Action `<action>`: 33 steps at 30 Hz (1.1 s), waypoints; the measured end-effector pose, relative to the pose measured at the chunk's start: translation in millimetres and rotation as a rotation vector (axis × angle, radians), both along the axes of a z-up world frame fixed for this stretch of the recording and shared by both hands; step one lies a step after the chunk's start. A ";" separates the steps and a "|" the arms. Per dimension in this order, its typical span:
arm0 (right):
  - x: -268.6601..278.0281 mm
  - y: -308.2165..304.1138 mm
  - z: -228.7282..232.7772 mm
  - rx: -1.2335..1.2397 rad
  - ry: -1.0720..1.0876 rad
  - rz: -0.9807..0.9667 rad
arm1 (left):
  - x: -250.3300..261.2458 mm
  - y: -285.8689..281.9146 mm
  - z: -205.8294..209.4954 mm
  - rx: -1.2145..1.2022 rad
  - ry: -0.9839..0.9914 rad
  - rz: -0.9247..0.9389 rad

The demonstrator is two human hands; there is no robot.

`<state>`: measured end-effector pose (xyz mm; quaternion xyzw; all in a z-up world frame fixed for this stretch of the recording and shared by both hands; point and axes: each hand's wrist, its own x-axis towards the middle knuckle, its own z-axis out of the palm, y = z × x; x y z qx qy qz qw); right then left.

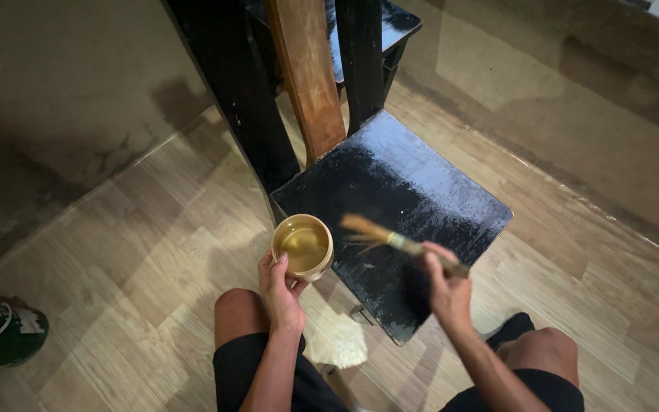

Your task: The person applies a yellowish liquid to a black wooden chair using a paintbrush. They repeatedly dip the brush into a small container and coat the chair seat and backrest in smooth strokes.

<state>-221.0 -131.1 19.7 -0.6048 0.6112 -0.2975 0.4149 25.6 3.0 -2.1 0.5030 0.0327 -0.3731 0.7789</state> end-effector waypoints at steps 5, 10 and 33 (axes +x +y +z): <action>0.6 -17.4 9.9 -0.213 -0.300 0.060 | -0.4 -2.6 -3.5 -0.023 -0.004 0.006; 13.9 13.2 -1.7 -0.122 -0.360 0.271 | -0.4 -5.1 -3.2 -0.012 -0.019 -0.006; 7.7 -51.7 -14.3 -0.124 -0.318 0.197 | -6.1 -11.7 -2.6 -0.017 -0.030 -0.009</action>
